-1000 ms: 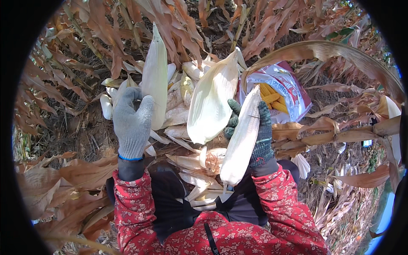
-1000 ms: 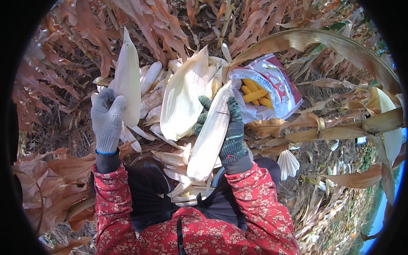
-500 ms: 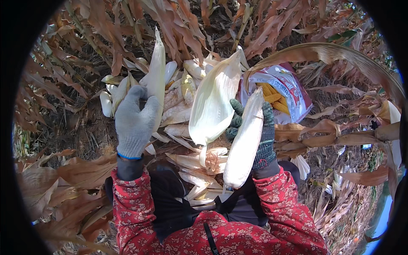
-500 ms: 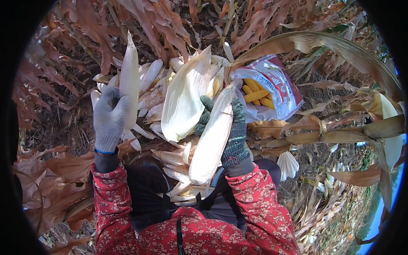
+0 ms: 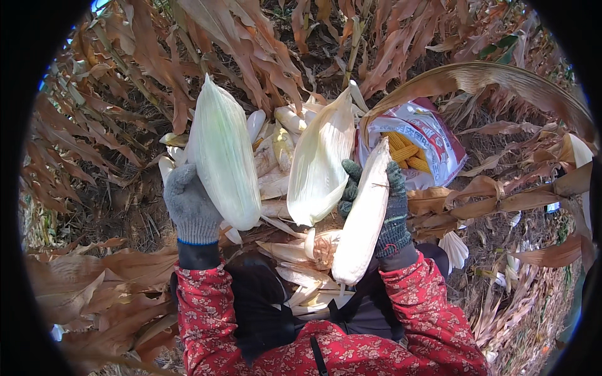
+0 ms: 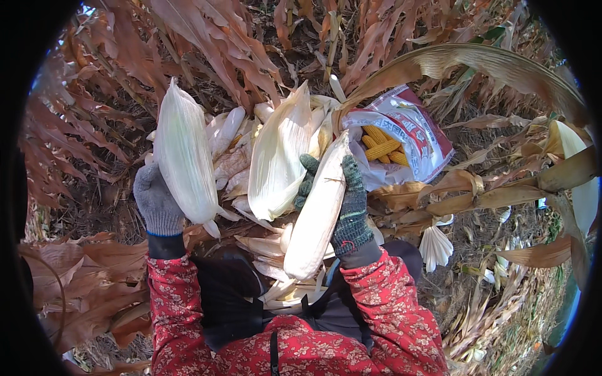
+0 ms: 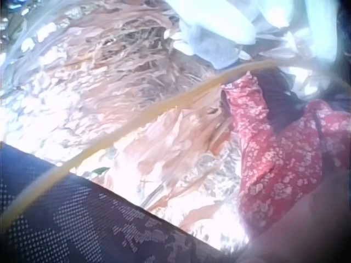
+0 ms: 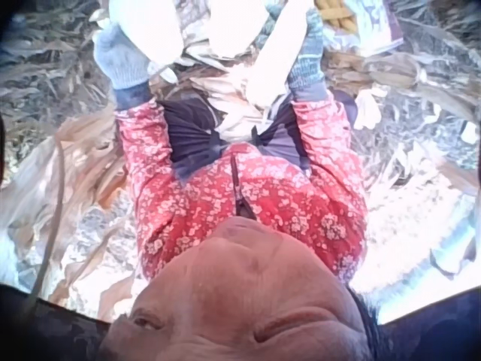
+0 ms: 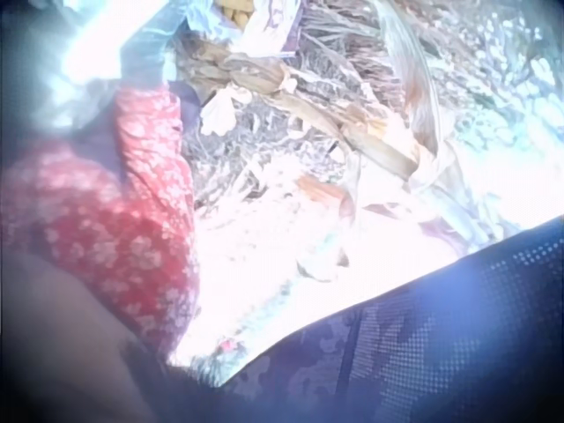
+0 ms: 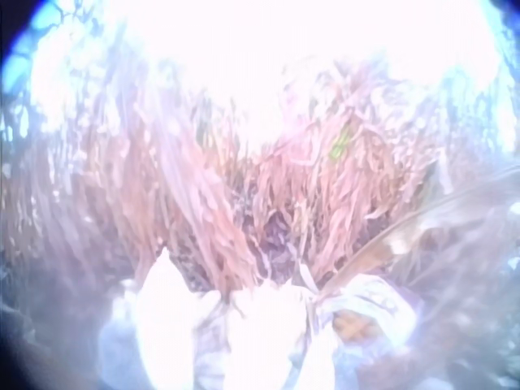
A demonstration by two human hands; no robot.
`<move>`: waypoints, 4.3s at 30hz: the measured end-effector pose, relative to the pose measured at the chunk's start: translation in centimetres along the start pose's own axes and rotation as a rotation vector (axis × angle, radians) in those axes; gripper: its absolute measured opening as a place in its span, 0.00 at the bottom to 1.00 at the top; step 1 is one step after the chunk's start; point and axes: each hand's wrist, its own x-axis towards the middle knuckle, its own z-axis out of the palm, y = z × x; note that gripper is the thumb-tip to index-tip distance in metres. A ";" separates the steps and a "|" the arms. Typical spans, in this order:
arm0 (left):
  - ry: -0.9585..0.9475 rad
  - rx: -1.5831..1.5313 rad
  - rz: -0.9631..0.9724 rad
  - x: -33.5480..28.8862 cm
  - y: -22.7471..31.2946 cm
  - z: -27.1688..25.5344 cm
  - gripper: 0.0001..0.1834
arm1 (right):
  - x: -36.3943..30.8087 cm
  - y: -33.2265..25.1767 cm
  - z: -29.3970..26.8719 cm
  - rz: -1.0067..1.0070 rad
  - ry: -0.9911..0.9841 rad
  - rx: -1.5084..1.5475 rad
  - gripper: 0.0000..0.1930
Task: The person sits in a cornfield and repeatedly shucks corn cobs by hand, peeling back the husks to reveal the kernels. The shucked cobs are placed into a white sack nearby.
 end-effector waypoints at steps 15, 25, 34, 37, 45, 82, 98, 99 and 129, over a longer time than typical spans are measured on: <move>0.146 0.986 0.084 0.2 -1.8 0.2 0.20 | 0.0 0.2 0.0 -0.015 0.060 -0.046 0.42; -0.274 1.547 0.112 -0.1 -4.3 -0.8 0.14 | -0.6 1.2 0.4 0.143 -0.052 0.028 0.41; -0.086 1.057 -0.358 0.6 -8.0 -2.3 0.19 | -0.2 1.8 -1.3 0.209 -0.055 0.107 0.43; -0.040 0.851 -0.468 1.0 -7.2 -1.7 0.20 | 0.1 1.4 -2.4 0.167 -0.021 0.056 0.41; -0.048 0.848 -0.505 0.8 -6.4 -0.9 0.17 | -0.2 1.2 -2.5 0.082 0.015 0.003 0.37; 0.196 1.211 0.107 0.6 0.4 -0.4 0.15 | -2.9 4.6 -0.5 0.177 -0.519 -1.279 0.30; -0.534 1.607 -0.199 -3.1 -8.6 3.1 0.20 | 1.5 2.5 -3.1 -0.021 0.297 -0.034 0.19; -0.577 1.611 -0.167 -3.4 -9.1 2.9 0.21 | 1.6 2.6 -3.4 -0.025 0.325 0.010 0.19; -0.301 0.553 -0.893 -9.9 -8.2 -0.7 0.42 | 1.9 1.7 -3.3 -0.640 -0.031 -1.252 0.16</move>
